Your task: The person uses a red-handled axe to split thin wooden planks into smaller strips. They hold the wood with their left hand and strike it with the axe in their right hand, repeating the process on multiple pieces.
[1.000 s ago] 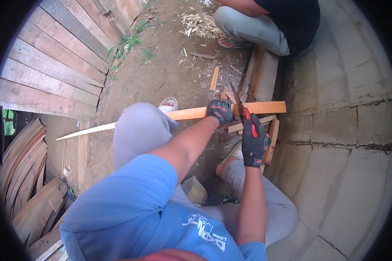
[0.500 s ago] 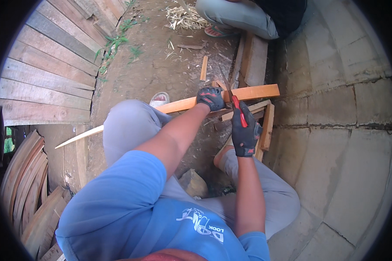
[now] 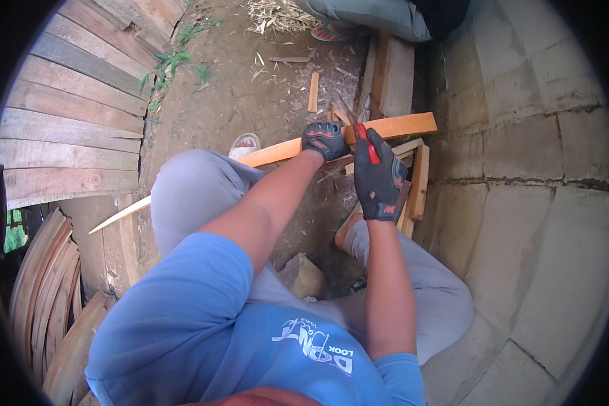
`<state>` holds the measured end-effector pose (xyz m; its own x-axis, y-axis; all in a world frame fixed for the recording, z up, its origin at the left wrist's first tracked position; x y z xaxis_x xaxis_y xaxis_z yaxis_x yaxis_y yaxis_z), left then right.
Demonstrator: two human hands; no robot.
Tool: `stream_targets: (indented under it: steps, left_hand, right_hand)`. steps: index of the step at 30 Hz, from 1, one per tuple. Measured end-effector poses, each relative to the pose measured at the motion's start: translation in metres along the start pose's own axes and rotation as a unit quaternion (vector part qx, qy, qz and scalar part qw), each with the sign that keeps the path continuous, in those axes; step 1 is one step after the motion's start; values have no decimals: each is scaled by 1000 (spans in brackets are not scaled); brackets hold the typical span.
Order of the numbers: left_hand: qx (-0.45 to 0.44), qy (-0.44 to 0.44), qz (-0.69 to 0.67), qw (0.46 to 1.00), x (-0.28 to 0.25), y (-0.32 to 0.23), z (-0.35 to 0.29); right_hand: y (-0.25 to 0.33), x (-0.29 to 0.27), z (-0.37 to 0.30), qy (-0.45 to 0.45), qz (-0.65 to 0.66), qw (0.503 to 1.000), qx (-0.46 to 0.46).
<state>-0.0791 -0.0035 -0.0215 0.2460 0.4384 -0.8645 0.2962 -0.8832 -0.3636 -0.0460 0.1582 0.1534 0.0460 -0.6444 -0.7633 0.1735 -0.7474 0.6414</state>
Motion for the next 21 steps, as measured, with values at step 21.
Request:
stream_targets:
  steps: [21]
  left_hand:
    - [42,-139,-27,989,4,-12,-20]
  right_hand:
    - [29,52,113,99,-150,979,-91]
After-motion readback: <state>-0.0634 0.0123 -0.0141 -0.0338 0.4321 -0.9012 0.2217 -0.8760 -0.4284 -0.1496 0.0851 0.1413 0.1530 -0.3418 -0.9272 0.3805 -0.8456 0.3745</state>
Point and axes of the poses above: each hand's wrist, its own z-axis towards the middle knuckle, its own x-axis out of the palm, y = z × x, the point moved 10 cm from there along z, towards the middle knuckle
